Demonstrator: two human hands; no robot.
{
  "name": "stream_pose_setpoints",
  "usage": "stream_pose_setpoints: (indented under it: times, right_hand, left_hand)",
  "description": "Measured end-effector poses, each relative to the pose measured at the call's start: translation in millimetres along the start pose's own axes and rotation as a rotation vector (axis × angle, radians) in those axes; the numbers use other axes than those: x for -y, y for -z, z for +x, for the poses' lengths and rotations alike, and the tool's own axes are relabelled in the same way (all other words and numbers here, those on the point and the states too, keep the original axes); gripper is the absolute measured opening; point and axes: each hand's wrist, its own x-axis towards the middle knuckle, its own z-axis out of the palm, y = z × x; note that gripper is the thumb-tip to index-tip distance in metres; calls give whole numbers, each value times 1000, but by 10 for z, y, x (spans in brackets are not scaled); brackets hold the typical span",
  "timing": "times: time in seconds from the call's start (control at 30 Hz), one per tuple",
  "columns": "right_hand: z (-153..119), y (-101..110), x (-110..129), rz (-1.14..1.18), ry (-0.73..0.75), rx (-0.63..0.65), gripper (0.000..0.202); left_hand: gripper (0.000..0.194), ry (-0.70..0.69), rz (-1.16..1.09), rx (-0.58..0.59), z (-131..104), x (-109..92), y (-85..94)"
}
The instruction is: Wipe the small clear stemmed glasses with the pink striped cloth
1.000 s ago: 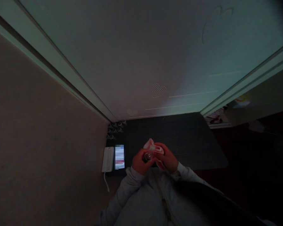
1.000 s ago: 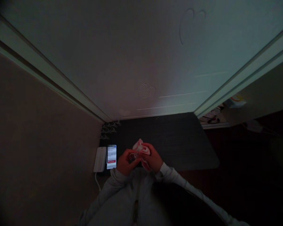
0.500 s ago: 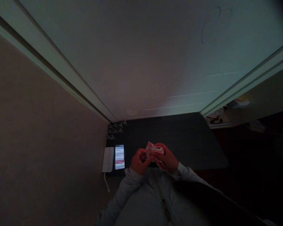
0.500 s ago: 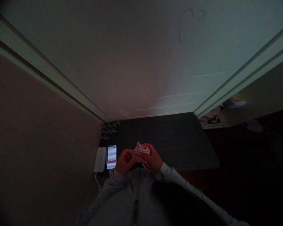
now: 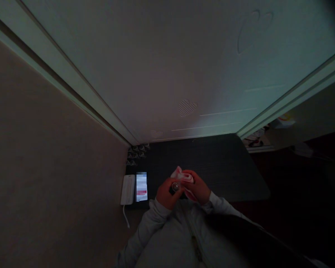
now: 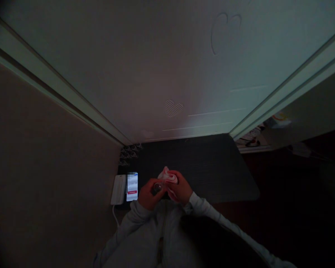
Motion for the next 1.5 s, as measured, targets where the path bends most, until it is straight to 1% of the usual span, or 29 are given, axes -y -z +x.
stream_pose_setpoints:
  times: [0.1, 0.23, 0.37, 0.43, 0.53, 0.63, 0.7, 0.8, 0.93, 1.07, 1.13, 1.23, 1.3, 1.37, 1.5]
  right_hand:
    - [-2, -4, 0, 16, -12, -2, 40]
    - [11, 7, -19, 51, -10, 7, 40]
    - [10, -13, -22, 55, 7, 15, 42]
    - [-8, -46, -4, 92, -22, 50, 45]
    - [-42, -101, 38, 170, -60, 96, 48]
    - [-57, -125, 62, 201, -26, 90, 42]
    - [-54, -116, 55, 171, -1, 96, 35]
    - [-40, -84, 22, 98, 14, 114, 29]
    - [-32, -50, -10, -3, 4, 156, 34]
    - [-39, -46, -12, -16, 2, 173, 37]
    - [-45, -55, -6, -41, 27, 165, 38]
    - [-52, -77, 18, -124, 109, 130, 37]
    - [-57, -91, 43, -177, 138, 134, 39]
    - [-60, -99, 71, -227, 149, 154, 41]
    - [-60, -96, 117, -402, 191, 164, 41]
  left_hand:
    - [20, 18, -21, 14, 5, 43, -6]
    - [22, 74, -191, 22, 2, 112, -31]
    - [23, 102, -350, 24, -5, 113, -79]
    - [24, 97, -388, 22, -9, 110, -103]
    - [25, 63, -322, -21, -14, 131, -119]
    - [26, 40, -212, -73, -13, 167, -103]
    - [27, 35, -198, -88, -11, 179, -87]
    - [28, 37, -269, -68, -16, 167, -82]
    - [29, 62, -406, -15, -38, 120, -101]
    - [27, 62, -393, -22, -45, 76, -91]
    - [27, 65, -387, -7, -40, 55, -74]
    - [27, 52, -387, 53, -36, 29, -54]
    - [28, 40, -358, 72, -41, 24, -52]
    - [29, 39, -308, 61, -52, 31, -56]
    - [28, 11, -112, 24, -83, 34, -54]
